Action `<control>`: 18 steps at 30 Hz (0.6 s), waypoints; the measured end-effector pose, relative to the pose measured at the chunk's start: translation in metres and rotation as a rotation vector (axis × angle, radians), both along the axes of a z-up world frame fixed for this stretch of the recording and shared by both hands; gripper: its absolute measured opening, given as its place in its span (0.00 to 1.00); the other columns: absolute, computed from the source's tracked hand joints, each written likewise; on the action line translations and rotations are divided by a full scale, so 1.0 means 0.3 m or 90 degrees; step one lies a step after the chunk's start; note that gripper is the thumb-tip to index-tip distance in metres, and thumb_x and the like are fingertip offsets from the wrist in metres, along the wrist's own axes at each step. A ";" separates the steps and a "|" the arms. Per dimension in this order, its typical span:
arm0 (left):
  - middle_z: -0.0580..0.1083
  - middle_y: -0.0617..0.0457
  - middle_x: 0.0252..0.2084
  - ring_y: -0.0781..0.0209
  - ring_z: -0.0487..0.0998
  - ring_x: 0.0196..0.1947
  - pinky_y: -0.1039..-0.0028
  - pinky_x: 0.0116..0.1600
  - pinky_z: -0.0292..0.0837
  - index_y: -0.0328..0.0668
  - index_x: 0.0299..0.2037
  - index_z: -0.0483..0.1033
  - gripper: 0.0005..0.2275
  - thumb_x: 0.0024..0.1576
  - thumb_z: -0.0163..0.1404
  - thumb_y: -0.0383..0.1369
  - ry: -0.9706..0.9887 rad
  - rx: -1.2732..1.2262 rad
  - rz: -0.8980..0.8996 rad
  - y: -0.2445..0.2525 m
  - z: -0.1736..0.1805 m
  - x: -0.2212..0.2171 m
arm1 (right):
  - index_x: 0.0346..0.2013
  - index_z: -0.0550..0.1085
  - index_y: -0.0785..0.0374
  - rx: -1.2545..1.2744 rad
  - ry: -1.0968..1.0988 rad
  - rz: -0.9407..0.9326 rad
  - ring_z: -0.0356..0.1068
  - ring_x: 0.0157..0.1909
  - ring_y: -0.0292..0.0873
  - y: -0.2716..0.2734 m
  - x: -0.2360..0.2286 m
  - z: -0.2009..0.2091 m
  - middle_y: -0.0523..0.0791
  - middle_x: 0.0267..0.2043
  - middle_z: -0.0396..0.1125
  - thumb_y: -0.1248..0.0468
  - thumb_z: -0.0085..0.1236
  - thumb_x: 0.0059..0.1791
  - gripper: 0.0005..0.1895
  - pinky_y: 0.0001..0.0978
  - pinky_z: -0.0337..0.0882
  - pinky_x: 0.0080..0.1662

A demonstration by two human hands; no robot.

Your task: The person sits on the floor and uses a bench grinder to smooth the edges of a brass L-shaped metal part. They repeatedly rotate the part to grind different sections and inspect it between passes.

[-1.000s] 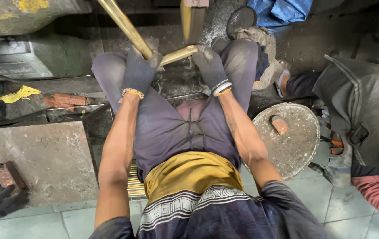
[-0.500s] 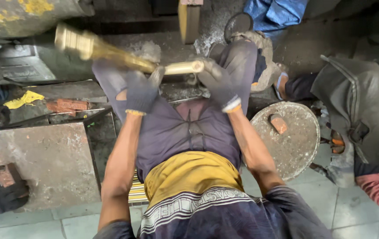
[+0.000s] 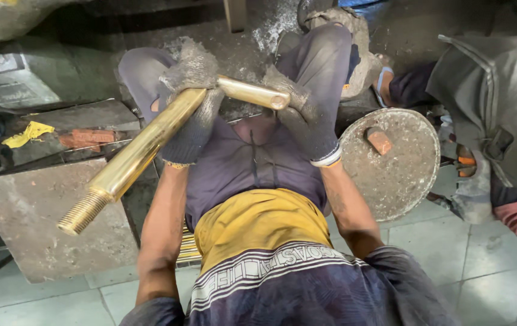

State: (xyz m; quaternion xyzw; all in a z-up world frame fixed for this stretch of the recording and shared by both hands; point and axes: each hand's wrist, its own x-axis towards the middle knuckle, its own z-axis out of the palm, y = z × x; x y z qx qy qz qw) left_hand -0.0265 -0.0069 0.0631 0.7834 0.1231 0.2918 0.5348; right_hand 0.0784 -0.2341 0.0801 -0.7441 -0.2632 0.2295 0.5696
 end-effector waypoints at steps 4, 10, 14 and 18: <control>0.79 0.48 0.40 0.56 0.82 0.40 0.68 0.46 0.77 0.37 0.47 0.77 0.10 0.60 0.63 0.31 0.051 0.079 -0.011 0.004 -0.026 -0.018 | 0.62 0.71 0.72 0.030 -0.069 -0.007 0.69 0.57 0.43 -0.001 0.008 -0.014 0.52 0.60 0.70 0.71 0.52 0.54 0.20 0.32 0.69 0.60; 0.79 0.47 0.37 0.54 0.82 0.36 0.67 0.42 0.77 0.36 0.45 0.77 0.10 0.59 0.62 0.32 0.166 0.244 -0.001 -0.003 -0.040 -0.066 | 0.60 0.73 0.70 0.034 -0.130 0.003 0.70 0.62 0.43 0.073 0.089 -0.147 0.49 0.60 0.70 0.69 0.51 0.57 0.17 0.33 0.69 0.63; 0.79 0.46 0.34 0.52 0.82 0.34 0.67 0.39 0.76 0.36 0.44 0.77 0.10 0.58 0.62 0.32 0.195 0.249 0.056 -0.020 -0.027 -0.041 | 0.60 0.74 0.69 0.100 0.133 0.009 0.71 0.51 0.37 0.160 0.149 -0.275 0.45 0.52 0.71 0.65 0.51 0.58 0.17 0.28 0.72 0.53; 0.79 0.45 0.32 0.50 0.82 0.32 0.66 0.37 0.76 0.36 0.43 0.76 0.11 0.58 0.62 0.33 0.217 0.210 0.121 -0.018 0.001 0.033 | 0.59 0.73 0.69 0.191 0.372 -0.014 0.71 0.46 0.36 0.237 0.186 -0.355 0.44 0.48 0.72 0.62 0.52 0.58 0.17 0.28 0.73 0.49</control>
